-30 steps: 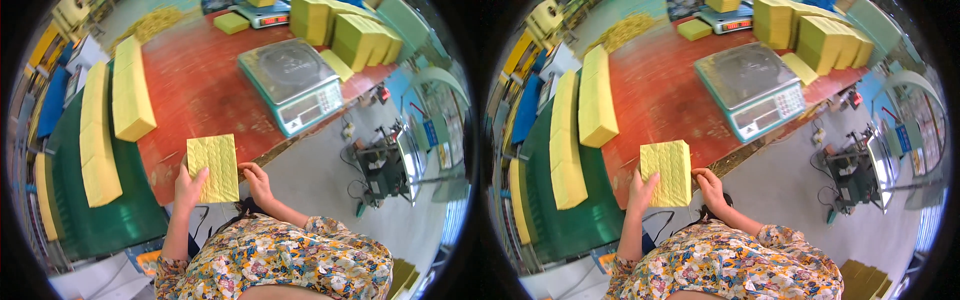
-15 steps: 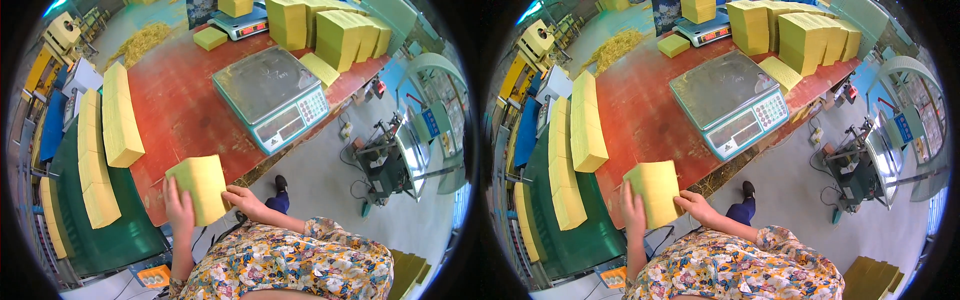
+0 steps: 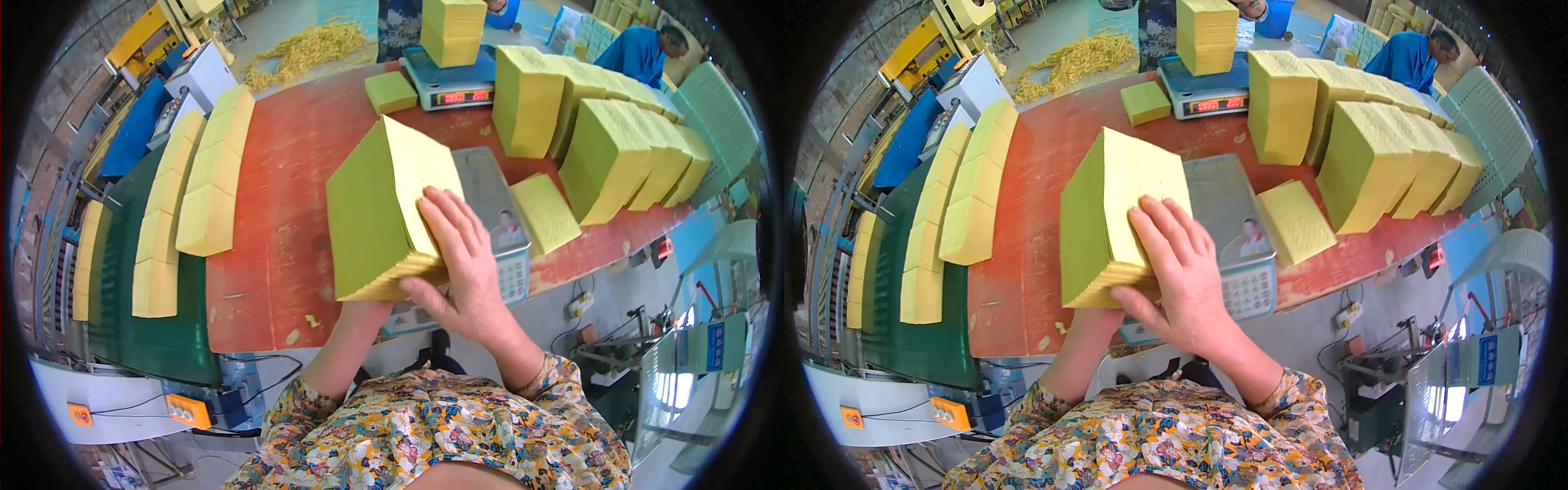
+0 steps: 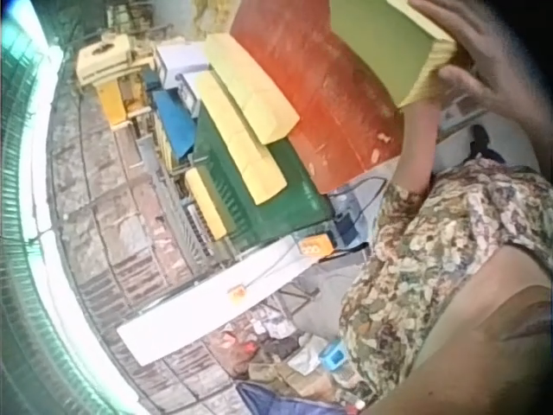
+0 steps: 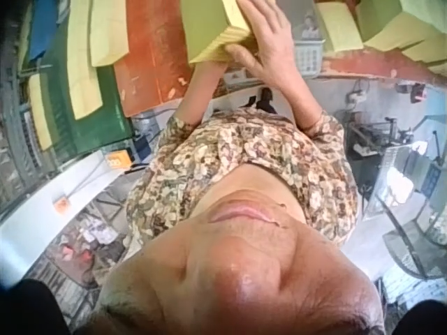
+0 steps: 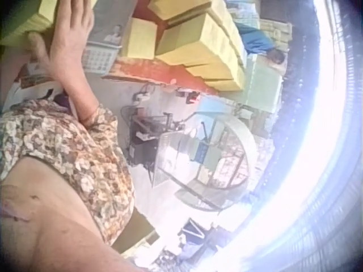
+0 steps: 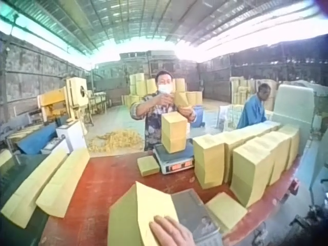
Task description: Weigh stacks of textured yellow paper sheets or square foam materials on an electronic scale and move them between processing areas and conveyor lines.
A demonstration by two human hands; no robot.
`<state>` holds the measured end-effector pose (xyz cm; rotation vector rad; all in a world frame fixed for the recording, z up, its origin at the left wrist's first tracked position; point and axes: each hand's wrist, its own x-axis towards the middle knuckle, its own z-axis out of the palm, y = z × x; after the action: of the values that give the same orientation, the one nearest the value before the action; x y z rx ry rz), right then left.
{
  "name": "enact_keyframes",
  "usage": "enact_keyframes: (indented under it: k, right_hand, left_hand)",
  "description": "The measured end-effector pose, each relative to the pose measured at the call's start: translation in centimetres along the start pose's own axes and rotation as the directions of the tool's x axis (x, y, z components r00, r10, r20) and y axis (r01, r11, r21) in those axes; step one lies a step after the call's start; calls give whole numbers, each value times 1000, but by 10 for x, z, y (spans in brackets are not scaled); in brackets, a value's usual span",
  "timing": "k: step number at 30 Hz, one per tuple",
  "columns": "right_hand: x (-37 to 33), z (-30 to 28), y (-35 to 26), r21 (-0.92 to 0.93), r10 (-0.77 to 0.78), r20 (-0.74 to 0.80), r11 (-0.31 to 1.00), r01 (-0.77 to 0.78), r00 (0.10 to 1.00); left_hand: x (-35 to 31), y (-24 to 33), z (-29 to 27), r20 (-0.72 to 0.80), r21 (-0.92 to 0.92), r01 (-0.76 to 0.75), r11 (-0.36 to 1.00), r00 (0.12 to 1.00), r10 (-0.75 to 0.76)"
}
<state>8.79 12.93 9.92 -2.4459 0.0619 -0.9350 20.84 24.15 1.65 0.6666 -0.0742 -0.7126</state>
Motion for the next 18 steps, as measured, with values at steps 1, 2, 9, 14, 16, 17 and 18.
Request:
enact_keyframes:
  k: [1, 2, 9, 14, 16, 17, 18]
  right_hand:
    - [12, -14, 12, -60, -26, -10, 998, 25, 1000]
    - [23, -24, 24, -63, -37, 2, 997, 37, 999]
    - [57, -18, 83, -165, -10, 122, 986, 31, 992]
    - [49, -3, 66, -181, -41, 210, 980, 80, 977]
    - [45, 1, 58, -205, -41, 242, 974, 92, 969]
    - [42, 2, 55, -199, -49, 265, 974, 104, 963]
    - [40, 2, 52, -202, -50, 284, 973, 110, 958]
  left_hand:
    - [11, -11, 14, -15, -6, 31, 999, 999, -31]
    - [21, -20, 26, -31, -13, 62, 998, 998, -62]
    - [42, -44, 36, -265, -97, 217, 971, 935, -235]
    - [-13, -22, 19, -174, -298, 245, 923, 936, -305]
    - [-33, -6, -4, -143, -208, 240, 948, 951, -272]
    - [-40, 5, -19, -83, -108, 283, 953, 953, -292]
    - [-44, 20, -36, -92, -109, 262, 959, 958, -272]
